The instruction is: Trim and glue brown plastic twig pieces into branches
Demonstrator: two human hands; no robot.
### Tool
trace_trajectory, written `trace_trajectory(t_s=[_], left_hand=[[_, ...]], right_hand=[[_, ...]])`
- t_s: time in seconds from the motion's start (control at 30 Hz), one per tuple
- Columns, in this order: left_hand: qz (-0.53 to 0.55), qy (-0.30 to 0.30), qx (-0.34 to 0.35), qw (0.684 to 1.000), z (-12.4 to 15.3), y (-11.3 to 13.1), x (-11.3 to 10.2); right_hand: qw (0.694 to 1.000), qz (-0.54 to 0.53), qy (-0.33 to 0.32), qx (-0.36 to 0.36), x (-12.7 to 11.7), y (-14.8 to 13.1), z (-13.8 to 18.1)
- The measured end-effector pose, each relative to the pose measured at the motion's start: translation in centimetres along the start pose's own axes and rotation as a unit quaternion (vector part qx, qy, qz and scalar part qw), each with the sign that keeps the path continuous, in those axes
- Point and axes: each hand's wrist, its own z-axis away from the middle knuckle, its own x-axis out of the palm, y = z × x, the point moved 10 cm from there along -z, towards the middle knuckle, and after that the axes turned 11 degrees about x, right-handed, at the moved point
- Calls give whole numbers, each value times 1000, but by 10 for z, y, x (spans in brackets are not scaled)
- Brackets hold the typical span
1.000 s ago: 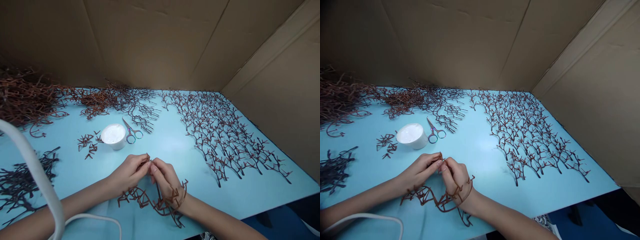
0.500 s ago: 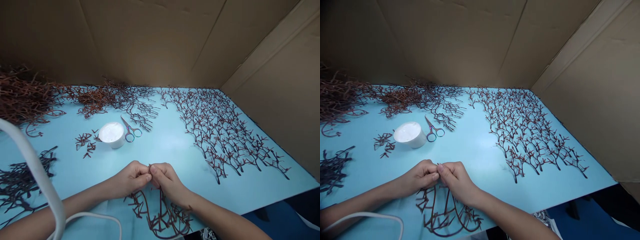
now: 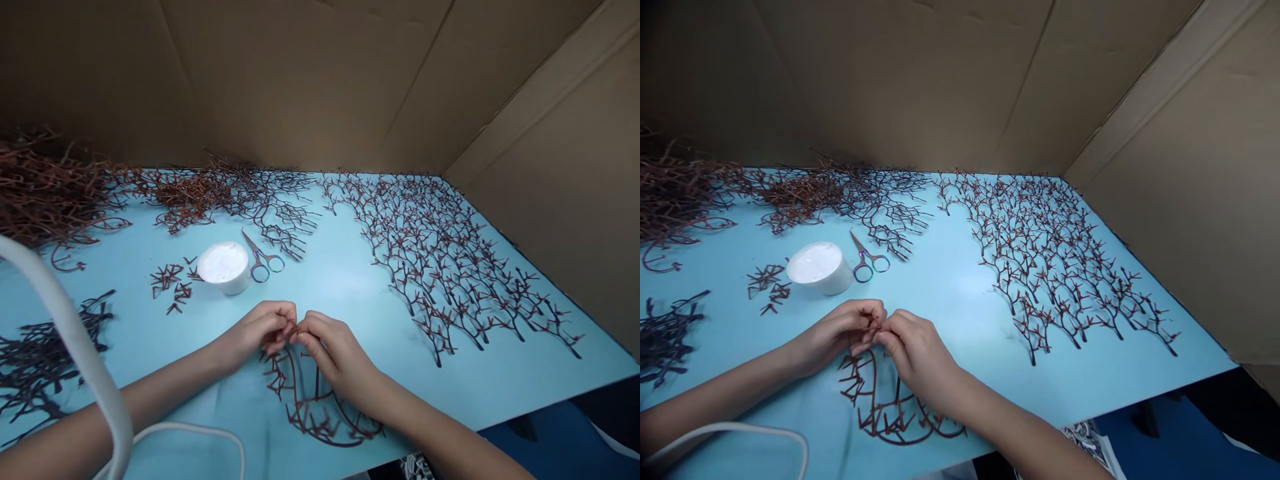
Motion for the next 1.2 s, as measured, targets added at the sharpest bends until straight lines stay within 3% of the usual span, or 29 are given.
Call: trace_trajectory(t_s=[0.3, 0.47, 0.6, 0.73, 0.83, 0.93, 1.07, 1.2], left_hand=[[-210, -62, 15, 976, -2, -7, 4], [-38, -117, 11, 992, 6, -8, 25], [147, -71, -5, 987, 11, -9, 31], [189, -30, 9, 982, 7, -5, 21], [124, 13, 48, 991, 1, 7, 1], [15, 11, 40, 999, -2, 17, -7], [-163, -54, 14, 985, -2, 22, 4], [-331, -105, 44, 937, 1, 19, 18]], right_hand=[[998, 64, 21, -4, 4, 4, 0], [999, -20, -16, -46, 1, -10, 3], [983, -163, -53, -68, -3, -15, 4], [968, -246, -31, -22, -11, 2, -1], [964, -253, 53, 58, -25, 27, -7], [961, -228, 119, 104, -36, 39, -7], [981, -116, 151, 26, -41, 15, -5], [976, -100, 194, -18, -48, 4, 0]])
